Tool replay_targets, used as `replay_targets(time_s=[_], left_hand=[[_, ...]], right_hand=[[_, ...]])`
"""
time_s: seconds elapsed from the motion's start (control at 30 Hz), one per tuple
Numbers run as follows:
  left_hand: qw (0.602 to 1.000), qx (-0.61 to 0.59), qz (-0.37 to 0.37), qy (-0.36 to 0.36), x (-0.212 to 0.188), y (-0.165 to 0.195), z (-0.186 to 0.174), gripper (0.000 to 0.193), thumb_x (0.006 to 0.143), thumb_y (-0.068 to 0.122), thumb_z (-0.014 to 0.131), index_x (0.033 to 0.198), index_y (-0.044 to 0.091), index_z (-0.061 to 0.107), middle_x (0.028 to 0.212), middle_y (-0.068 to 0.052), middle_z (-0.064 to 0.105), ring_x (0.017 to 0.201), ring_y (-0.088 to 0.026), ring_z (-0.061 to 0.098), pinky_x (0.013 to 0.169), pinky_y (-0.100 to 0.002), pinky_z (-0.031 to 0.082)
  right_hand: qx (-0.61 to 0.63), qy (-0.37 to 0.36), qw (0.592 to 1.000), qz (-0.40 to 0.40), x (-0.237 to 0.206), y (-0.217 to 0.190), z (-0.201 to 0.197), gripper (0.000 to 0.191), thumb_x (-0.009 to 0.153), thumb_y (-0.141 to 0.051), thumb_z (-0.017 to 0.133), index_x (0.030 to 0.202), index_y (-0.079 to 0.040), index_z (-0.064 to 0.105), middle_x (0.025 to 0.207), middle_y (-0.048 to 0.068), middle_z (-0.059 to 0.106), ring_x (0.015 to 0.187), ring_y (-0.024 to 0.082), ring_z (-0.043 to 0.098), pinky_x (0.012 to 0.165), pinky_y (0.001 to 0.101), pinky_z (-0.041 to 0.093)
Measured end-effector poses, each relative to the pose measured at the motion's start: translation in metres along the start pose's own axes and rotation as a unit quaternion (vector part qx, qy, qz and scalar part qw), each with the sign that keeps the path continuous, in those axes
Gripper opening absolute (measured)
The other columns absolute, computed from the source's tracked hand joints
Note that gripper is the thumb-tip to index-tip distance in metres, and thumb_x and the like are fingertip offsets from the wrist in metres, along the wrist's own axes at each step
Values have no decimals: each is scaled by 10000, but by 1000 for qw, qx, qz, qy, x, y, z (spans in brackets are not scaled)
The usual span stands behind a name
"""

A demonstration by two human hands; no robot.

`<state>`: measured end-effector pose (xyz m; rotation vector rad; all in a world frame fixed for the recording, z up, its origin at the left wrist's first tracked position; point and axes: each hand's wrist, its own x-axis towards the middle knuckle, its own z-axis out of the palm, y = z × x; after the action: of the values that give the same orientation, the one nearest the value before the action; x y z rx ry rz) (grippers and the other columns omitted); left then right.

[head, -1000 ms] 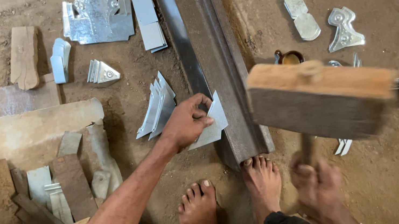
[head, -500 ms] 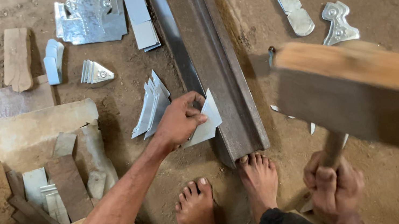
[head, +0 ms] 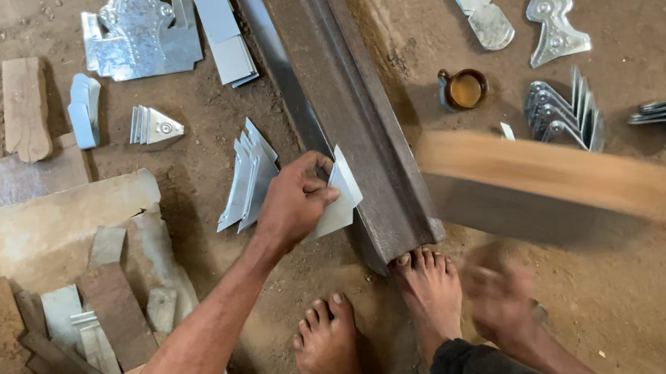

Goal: The person repeatedly places small flat metal pieces onto a long metal beam and uses a wooden mallet to bend them into L-shaped brackets. The finished pieces are set aside on the floor.

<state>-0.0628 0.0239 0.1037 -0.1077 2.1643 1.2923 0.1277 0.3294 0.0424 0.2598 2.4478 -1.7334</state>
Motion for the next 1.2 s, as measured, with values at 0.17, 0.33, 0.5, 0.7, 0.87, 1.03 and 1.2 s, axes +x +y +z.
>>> replay_targets(time_s=[0.17,0.33,0.5,0.7,0.87,1.03,1.2], left_hand=[[996,-40,75,38,11,-16,8,294,841,64,782,1096,54,635,847,-89,733,822,-138,669,783,-352,533],[988,-91,124,24,24,-38,19,259,840,16,769,1041,26,605,936,-33,688,921,-123,656,874,-310,524],[984,-138,116,-4,31,-51,25,215,901,40,743,1044,27,583,891,-18,601,795,-104,580,652,-312,502],[969,-222,110,-15,23,-49,28,257,887,126,752,1051,45,571,910,17,599,768,-84,568,610,-282,488],[973,-201,110,8,31,-45,26,288,833,151,845,983,63,615,897,26,642,821,-65,615,713,-252,536],[973,-200,117,12,46,-62,32,256,806,176,882,864,66,658,821,31,676,773,-78,611,701,-260,514],[968,-221,110,39,48,-69,36,219,825,179,866,835,39,698,799,18,690,756,-83,594,695,-267,493]], right_hand=[[-312,121,939,-75,8,6,54,349,1133,-331,435,1054,-64,645,776,156,692,634,245,630,561,381,501],[-415,111,890,-152,11,2,62,379,1108,-336,368,1071,-78,643,813,164,712,686,283,663,638,427,527],[166,104,972,130,7,21,15,511,1083,-388,523,774,-3,660,592,151,596,406,177,499,330,353,382],[-107,62,992,30,20,-9,16,466,1122,-412,502,940,-15,665,728,180,590,595,243,543,528,410,483],[-482,138,815,-290,21,-26,58,394,1071,-259,290,1034,-73,636,906,184,723,783,349,686,664,471,556],[-265,52,963,-21,12,22,47,448,1115,-335,373,888,-36,618,734,151,638,612,284,586,529,422,466],[118,157,980,37,11,40,17,510,1163,-404,472,795,-66,576,638,79,563,520,167,504,462,326,387]])
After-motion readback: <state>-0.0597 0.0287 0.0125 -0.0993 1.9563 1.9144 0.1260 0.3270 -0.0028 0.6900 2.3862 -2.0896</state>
